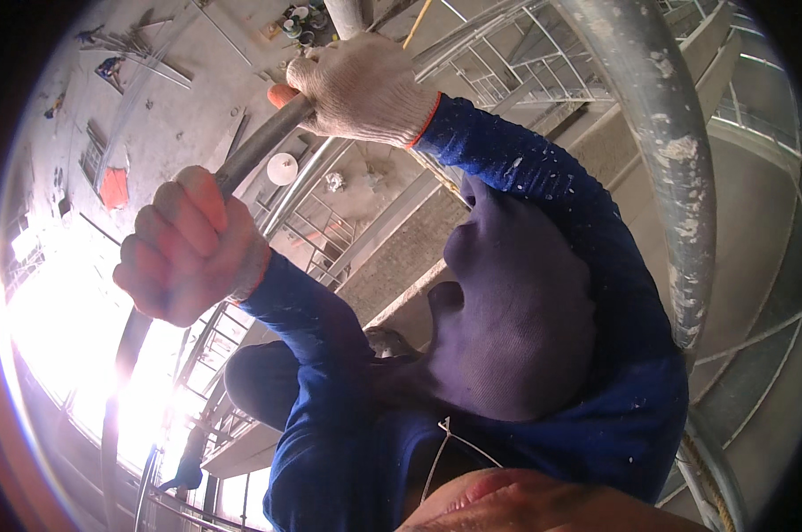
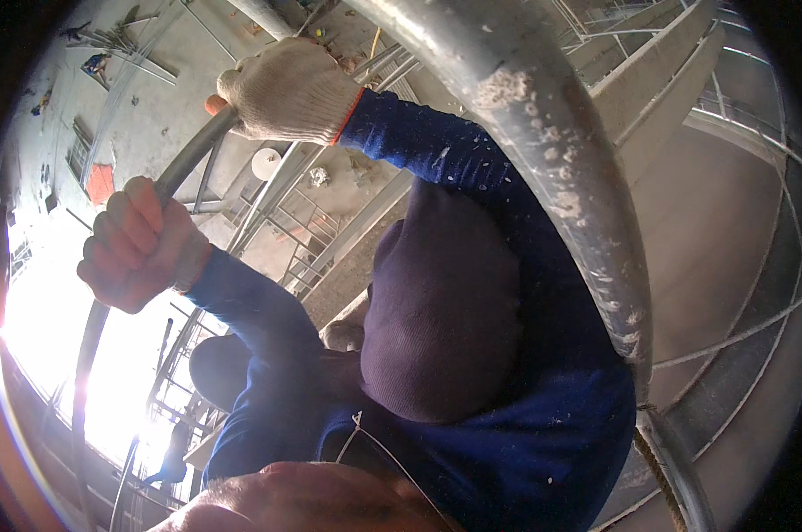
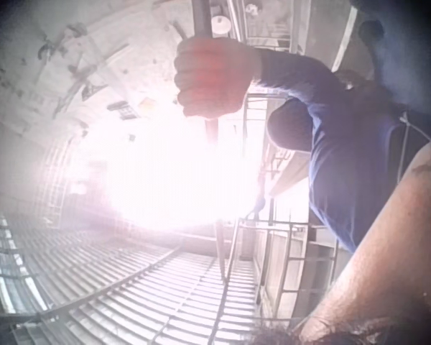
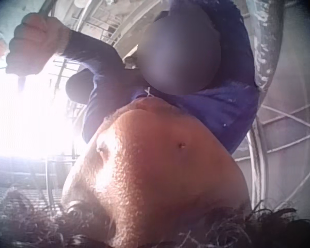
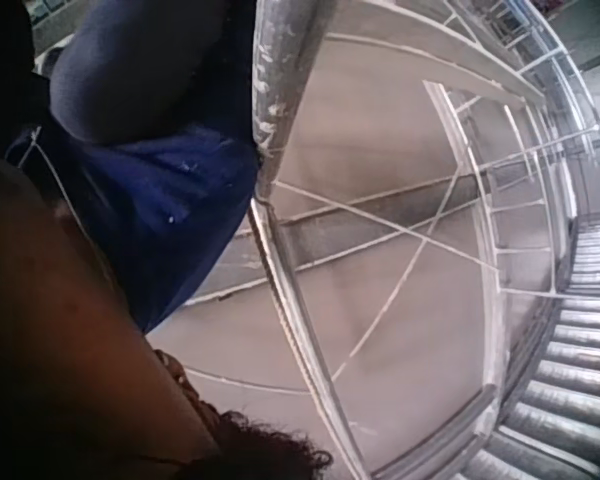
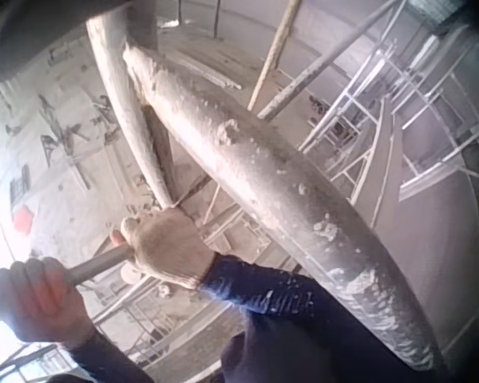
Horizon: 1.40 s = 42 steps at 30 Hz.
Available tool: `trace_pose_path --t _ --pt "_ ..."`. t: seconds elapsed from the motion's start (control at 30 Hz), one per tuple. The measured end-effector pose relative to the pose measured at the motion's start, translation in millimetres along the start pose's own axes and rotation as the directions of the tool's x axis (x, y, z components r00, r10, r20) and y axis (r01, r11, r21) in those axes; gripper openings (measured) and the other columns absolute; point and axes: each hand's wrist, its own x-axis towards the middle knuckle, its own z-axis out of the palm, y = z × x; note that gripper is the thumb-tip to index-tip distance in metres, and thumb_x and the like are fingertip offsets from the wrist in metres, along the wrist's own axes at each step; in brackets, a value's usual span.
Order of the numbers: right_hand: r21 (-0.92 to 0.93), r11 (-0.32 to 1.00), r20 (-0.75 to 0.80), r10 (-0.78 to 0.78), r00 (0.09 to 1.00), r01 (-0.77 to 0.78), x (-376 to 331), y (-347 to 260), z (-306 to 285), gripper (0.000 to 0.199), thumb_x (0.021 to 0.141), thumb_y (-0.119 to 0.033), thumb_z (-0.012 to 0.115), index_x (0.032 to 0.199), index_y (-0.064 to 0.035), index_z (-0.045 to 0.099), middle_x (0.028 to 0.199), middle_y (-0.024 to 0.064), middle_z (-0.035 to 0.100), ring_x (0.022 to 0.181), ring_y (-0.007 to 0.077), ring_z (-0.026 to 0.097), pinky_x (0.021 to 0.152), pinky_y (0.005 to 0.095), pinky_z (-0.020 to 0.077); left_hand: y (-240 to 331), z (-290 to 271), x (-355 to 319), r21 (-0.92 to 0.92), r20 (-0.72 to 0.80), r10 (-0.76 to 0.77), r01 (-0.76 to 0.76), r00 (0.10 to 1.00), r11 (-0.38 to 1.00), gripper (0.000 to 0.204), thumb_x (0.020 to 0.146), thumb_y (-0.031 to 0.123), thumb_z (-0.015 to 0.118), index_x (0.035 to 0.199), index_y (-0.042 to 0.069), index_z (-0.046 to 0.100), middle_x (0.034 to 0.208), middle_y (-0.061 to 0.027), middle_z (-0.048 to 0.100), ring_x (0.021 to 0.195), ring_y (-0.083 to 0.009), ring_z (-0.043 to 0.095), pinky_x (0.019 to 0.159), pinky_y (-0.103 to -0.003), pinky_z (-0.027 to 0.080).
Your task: The person works on a metal scaffolding structure, using pliers to cut and remove wire ties and then tying new wire ties to secure metal poles. The person moves along the scaffolding while performing these actions.
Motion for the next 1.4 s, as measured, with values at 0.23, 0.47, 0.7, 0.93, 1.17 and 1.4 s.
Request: trace_pose_path --t 0.23,0.47,0.7,0.93,1.17,1.4 --pt "0.07 0.998 0.048 0.007 0.999 -0.011 -7 0 -16 0.036 0.094 -0.042 0.069 0.073 -0.0131 0.063 0.057 0.0056 0.06 0.05 0.0258 0.064 0.049 0.0423 0.0499 -10 15 -9 0.128 -0.038 0.08 -0.074 0.996 0.989 0.032 0.091 0.002 0.047 0.069 0.018 0.029 0.061 0.0031 0.028 0.052 -0.0126 0.029 0.053 -0.031 0.022" --pt "0.2 0.98 0.018 -0.01 1.0 0.007 -13 2 -19 0.035 0.094 -0.039 0.07 0.075 -0.012 0.06 0.062 0.0056 0.061 0.056 0.0256 0.065 0.055 0.0405 0.0507 -13 33 -7 0.245 -0.122 0.081 -0.049 0.989 0.968 0.034 0.1 0.011 0.041 0.067 0.018 0.032 0.059 0.0031 0.03 0.049 -0.0123 0.027 0.051 -0.031 0.021" --pt "0.222 0.973 0.19 0.016 0.982 -0.059 -20 -4 -28 0.028 0.084 -0.028 0.079 0.085 -0.0103 0.057 0.078 0.0075 0.063 0.074 0.0295 0.066 0.066 0.0454 0.0482 -10 23 -17 -0.021 -0.008 0.044 -0.044 0.999 0.999 0.049 0.108 0.031 0.037 0.061 0.018 0.035 0.055 0.0033 0.032 0.047 -0.0136 0.028 0.047 -0.033 0.026" --pt "0.231 0.97 0.169 -0.111 0.979 0.071 -16 10 -34 0.04 0.079 -0.027 0.079 0.11 -0.0062 0.064 0.096 0.0129 0.068 0.088 0.0346 0.069 0.078 0.0505 0.0536 -29 -11 -14 -0.091 -0.05 0.012 -0.017 0.999 0.996 0.047 0.107 0.035 0.047 0.066 0.014 0.036 0.056 0.0009 0.034 0.052 -0.0175 0.033 0.051 -0.036 0.03" --pt "0.567 0.824 0.282 -0.198 0.939 0.003 68 -80 -181 0.043 0.091 -0.029 0.075 0.125 -0.0049 0.063 0.12 0.0171 0.068 0.111 0.0371 0.068 0.095 0.0454 0.0537 0 -24 4 0.052 -0.058 0.041 -0.038 0.997 0.998 0.043 0.102 0.033 0.058 0.07 0.012 0.04 0.06 -0.0026 0.039 0.057 -0.0196 0.042 0.06 -0.038 0.039" --pt "0.114 0.993 -0.907 0.105 0.407 -0.003 179 -113 -337 0.066 0.084 -0.033 0.083 0.132 0.0006 0.054 0.121 0.0225 0.065 0.108 0.0358 0.067 0.093 0.0462 0.0534 25 10 -12 0.353 -0.25 0.188 -0.092 0.95 0.931 0.037 0.099 0.038 0.065 0.083 0.005 0.058 0.073 -0.0102 0.058 0.075 -0.0263 0.063 0.077 -0.043 0.056"
